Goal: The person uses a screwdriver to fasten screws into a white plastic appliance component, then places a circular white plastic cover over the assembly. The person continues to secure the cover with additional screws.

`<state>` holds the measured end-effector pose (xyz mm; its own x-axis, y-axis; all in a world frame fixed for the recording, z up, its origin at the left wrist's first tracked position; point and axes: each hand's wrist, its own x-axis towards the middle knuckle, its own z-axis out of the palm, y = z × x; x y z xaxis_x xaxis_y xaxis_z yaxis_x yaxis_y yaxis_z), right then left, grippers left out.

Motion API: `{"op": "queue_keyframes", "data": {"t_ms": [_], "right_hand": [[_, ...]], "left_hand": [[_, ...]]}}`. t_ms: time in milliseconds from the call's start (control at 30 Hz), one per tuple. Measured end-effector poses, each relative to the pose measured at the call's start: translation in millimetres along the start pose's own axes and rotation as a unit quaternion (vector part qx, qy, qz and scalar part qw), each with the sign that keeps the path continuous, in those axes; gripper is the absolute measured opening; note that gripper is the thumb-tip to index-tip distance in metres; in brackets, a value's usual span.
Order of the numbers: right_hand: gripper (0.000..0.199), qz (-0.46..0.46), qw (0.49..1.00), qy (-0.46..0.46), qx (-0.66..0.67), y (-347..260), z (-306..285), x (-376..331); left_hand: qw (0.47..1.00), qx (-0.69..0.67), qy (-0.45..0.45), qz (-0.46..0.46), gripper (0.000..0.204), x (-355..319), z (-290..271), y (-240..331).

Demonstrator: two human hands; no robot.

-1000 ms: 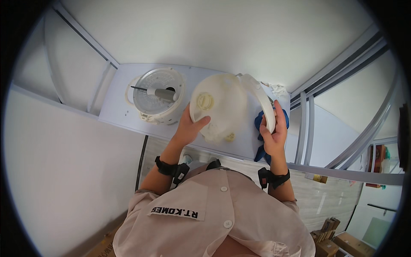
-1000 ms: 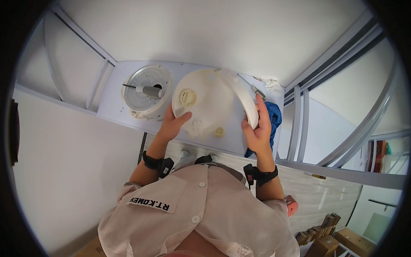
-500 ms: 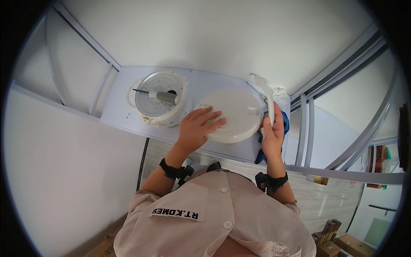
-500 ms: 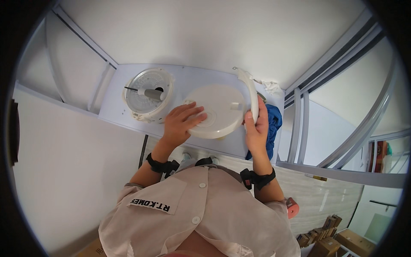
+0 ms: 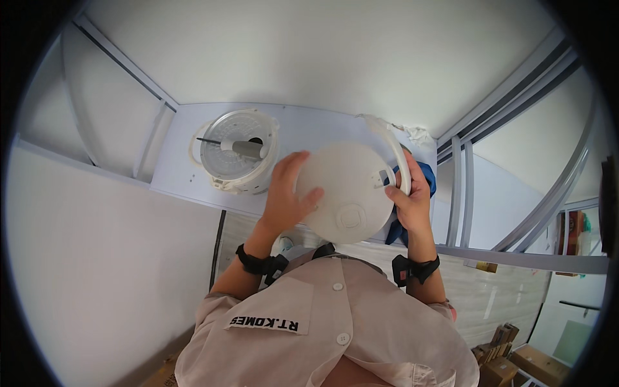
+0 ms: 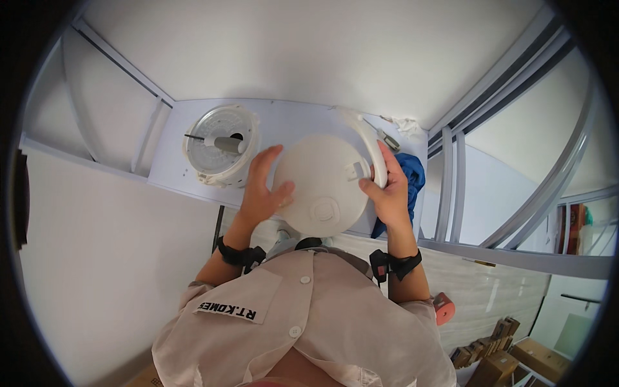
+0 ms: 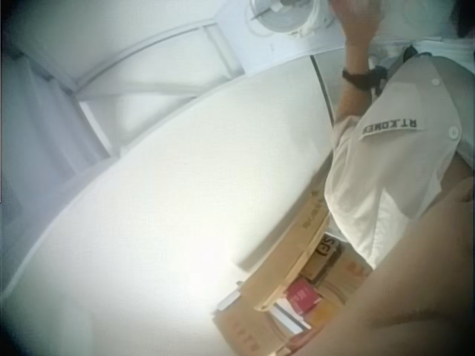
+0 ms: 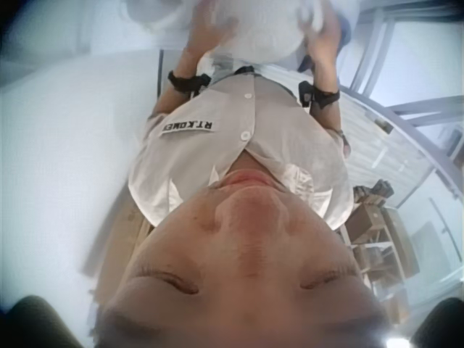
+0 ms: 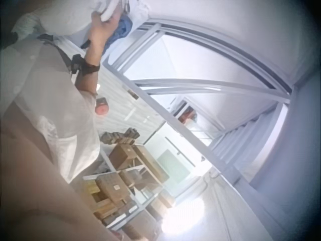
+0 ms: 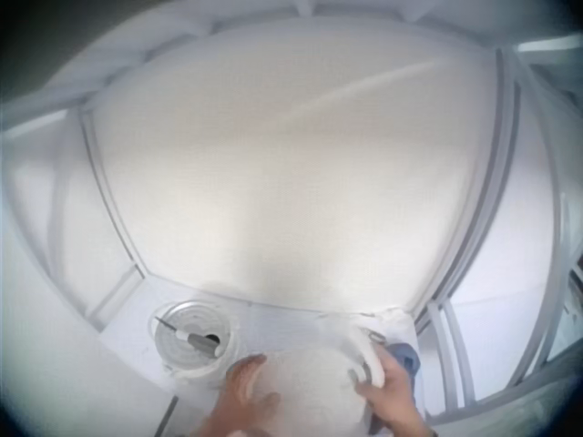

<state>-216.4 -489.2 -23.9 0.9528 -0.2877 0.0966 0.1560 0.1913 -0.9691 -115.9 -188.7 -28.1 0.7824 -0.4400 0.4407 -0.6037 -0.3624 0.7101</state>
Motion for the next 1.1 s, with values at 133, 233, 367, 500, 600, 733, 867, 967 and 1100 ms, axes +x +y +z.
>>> {"op": "queue_keyframes", "data": {"t_ms": [133, 233, 367, 500, 600, 733, 867, 967, 1100], "right_hand": [[0.086, -0.020, 0.997, -0.070, -0.014, -3, 4, -5], [0.081, -0.054, 0.993, -0.082, -0.059, -6, 13, -6], [0.072, -0.121, 0.959, -0.039, -0.253, -10, 27, -5], [0.068, -0.248, 0.901, 0.002, -0.355, 0, 22, -6], [0.069, -0.212, 0.931, 0.005, -0.296, 4, 20, -15], [0.073, -0.176, 0.942, -0.021, -0.285, 8, 24, -20], [0.072, -0.155, 0.953, -0.027, -0.257, 17, 26, -20], [0.070, -0.148, 0.961, -0.029, -0.230, 20, 31, -20], [0.071, -0.123, 0.967, -0.041, -0.220, 21, 41, -20]], "left_hand": [[0.959, -0.192, -0.039, -0.205, 0.074, 11, 1, -9], [0.941, -0.221, -0.106, -0.235, 0.061, 16, -6, -8], [0.932, -0.225, -0.029, -0.283, 0.050, 13, 1, -2], [0.896, -0.320, 0.111, -0.287, 0.043, 6, 13, -13], [0.860, -0.411, 0.145, -0.265, 0.036, 5, 18, -8], [0.861, -0.424, 0.098, -0.264, 0.033, -2, 24, -9], [0.868, -0.434, 0.026, -0.241, 0.040, -7, 22, 3], [0.870, -0.435, -0.028, -0.231, 0.042, -9, 18, 14], [0.859, -0.461, -0.061, -0.213, 0.046, -10, 19, 19]]}}
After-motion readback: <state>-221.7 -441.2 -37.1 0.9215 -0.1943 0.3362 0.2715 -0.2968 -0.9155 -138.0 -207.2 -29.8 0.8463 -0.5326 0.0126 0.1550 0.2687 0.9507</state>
